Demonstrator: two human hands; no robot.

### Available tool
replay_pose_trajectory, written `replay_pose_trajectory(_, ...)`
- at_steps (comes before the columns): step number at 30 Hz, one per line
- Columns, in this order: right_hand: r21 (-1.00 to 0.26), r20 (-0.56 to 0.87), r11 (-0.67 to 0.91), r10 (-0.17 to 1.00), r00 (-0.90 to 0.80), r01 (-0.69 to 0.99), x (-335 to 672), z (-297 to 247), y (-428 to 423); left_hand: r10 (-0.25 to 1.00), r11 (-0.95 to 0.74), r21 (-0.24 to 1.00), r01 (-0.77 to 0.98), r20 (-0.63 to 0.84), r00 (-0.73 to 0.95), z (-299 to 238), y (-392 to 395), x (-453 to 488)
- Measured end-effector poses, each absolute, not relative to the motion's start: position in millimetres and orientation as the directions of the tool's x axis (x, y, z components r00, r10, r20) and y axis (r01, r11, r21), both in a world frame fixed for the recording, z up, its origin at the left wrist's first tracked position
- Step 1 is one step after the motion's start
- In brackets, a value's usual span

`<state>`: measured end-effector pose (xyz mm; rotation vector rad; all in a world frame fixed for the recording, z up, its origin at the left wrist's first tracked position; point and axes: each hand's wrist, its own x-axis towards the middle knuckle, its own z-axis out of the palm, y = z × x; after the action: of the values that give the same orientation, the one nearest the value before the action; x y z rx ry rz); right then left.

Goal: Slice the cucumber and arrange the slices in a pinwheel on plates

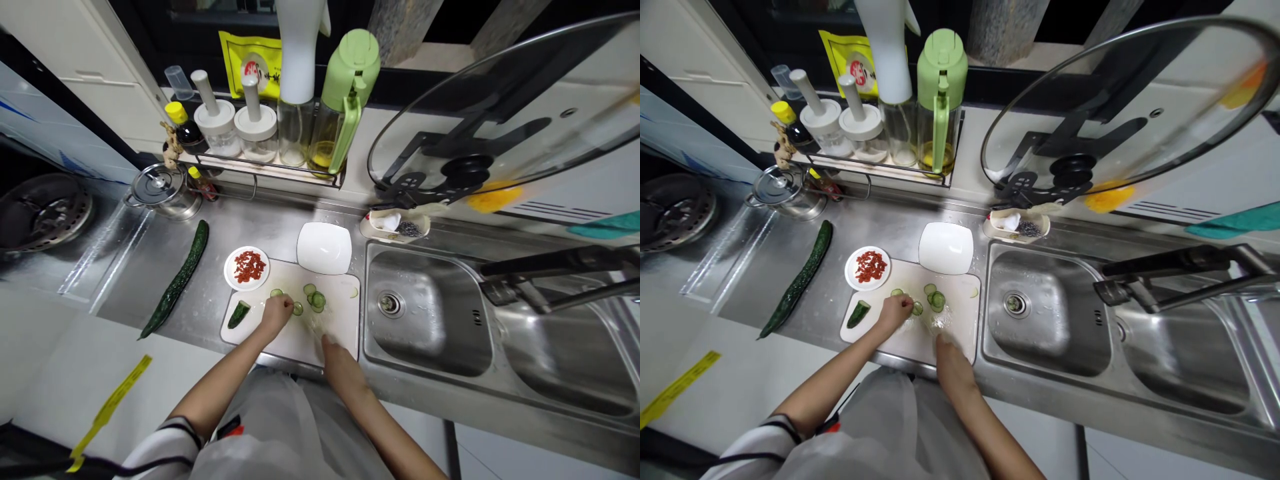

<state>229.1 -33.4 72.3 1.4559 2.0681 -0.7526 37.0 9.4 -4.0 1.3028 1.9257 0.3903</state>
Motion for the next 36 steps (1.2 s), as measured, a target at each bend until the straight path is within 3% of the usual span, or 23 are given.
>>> replay_pose_trajectory(11,-0.228,-0.748,0.107,0.617,-0.245,0.968,271,64,-66,0.896,0.422,0.636,0.646,-0.401,-0.191,5,4,36)
replay_pose_trajectory(15,-0.237,-0.745,0.084,0.623,-0.237,0.968,273,61,-66,0.900,0.436,0.656,0.616,-0.339,-0.274,6,-1,20)
replay_pose_trajectory(22,-0.231,-0.746,0.082,0.625,-0.231,0.969,274,57,-67,0.889,0.455,0.576,0.679,-0.247,-0.386,2,0,-8)
replay_pose_trajectory(32,-0.230,-0.736,0.102,0.632,-0.242,0.968,274,58,-65,0.952,0.306,0.467,0.830,-0.157,-0.262,-1,-4,-7)
replay_pose_trajectory(36,-0.190,-0.743,0.114,0.632,-0.218,0.975,272,60,-64,0.964,0.265,0.499,0.825,-0.147,-0.221,-2,2,4)
